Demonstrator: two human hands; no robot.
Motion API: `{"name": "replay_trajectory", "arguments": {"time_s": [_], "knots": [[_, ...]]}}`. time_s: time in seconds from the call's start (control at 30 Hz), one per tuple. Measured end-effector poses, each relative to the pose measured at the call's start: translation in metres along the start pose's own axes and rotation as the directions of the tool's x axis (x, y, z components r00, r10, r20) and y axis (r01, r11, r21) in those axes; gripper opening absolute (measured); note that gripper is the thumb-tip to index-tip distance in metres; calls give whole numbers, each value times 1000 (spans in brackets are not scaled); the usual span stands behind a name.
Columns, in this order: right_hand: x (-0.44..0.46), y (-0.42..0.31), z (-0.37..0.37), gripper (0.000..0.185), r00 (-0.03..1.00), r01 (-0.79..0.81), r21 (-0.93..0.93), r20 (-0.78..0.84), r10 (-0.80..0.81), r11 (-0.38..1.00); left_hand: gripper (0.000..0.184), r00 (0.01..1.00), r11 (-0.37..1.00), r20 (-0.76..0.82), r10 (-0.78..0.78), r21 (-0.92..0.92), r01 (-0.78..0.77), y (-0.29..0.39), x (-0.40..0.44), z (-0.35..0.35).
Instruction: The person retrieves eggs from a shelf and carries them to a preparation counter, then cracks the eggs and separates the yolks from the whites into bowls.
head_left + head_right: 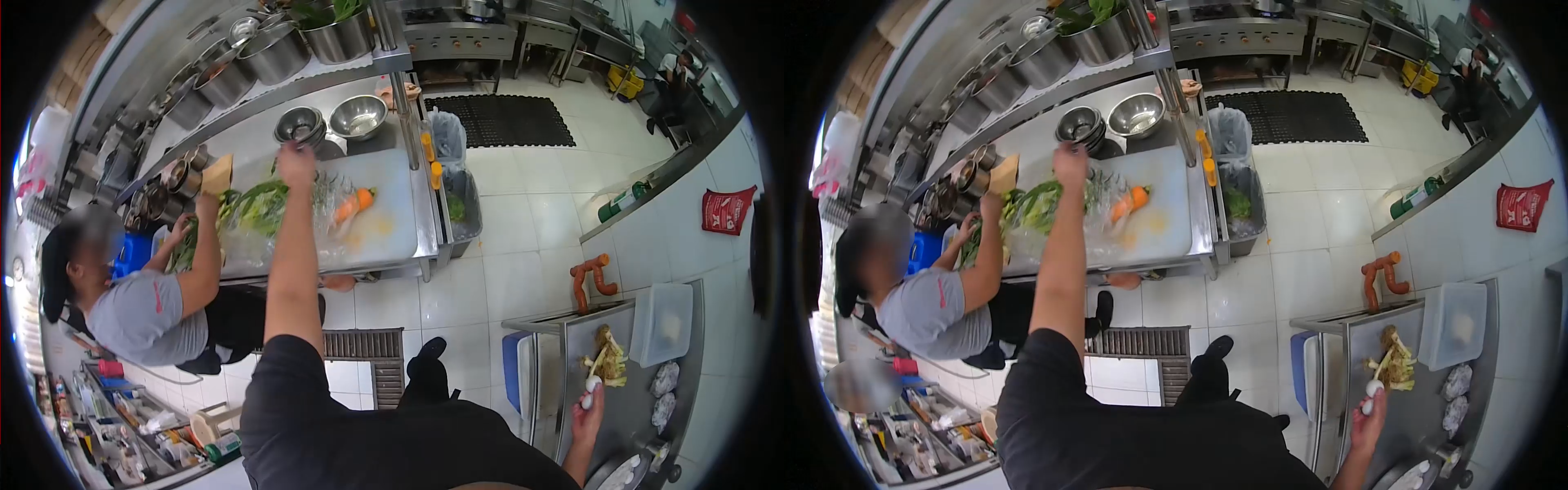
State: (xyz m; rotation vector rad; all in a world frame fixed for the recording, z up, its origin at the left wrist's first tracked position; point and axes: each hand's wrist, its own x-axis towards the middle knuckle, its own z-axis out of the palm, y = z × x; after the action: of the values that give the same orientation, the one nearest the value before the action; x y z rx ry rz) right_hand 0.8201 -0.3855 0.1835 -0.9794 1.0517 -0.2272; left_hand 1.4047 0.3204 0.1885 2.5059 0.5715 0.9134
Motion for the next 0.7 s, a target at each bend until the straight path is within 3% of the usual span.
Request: {"name": "replay_trajectory", "arguments": {"time_s": [0.03, 0.1, 0.3, 0.57, 0.7], "knots": [[-2, 3, 4, 33, 997, 19, 10, -70, -18, 1000, 41, 996, 985, 10, -94, 147, 91, -8, 25, 1], [0, 12, 8, 33, 986, 39, 20, -160, -35, 999, 51, 995, 956, 9, -95, 280, 89, -52, 82, 42], [-13, 36, 17, 33, 937, 84, -41, -336, -93, 996, 72, 940, 873, 214, -267, 466, 142, -62, 140, 70], [-33, 41, 15, 31, 913, 84, -111, -389, -121, 990, 41, 933, 852, 289, -212, 523, 32, -94, 175, 84], [-25, 43, 13, 30, 928, 94, -64, -356, -111, 993, 40, 966, 867, 222, -134, 499, 6, -88, 188, 74]]}}
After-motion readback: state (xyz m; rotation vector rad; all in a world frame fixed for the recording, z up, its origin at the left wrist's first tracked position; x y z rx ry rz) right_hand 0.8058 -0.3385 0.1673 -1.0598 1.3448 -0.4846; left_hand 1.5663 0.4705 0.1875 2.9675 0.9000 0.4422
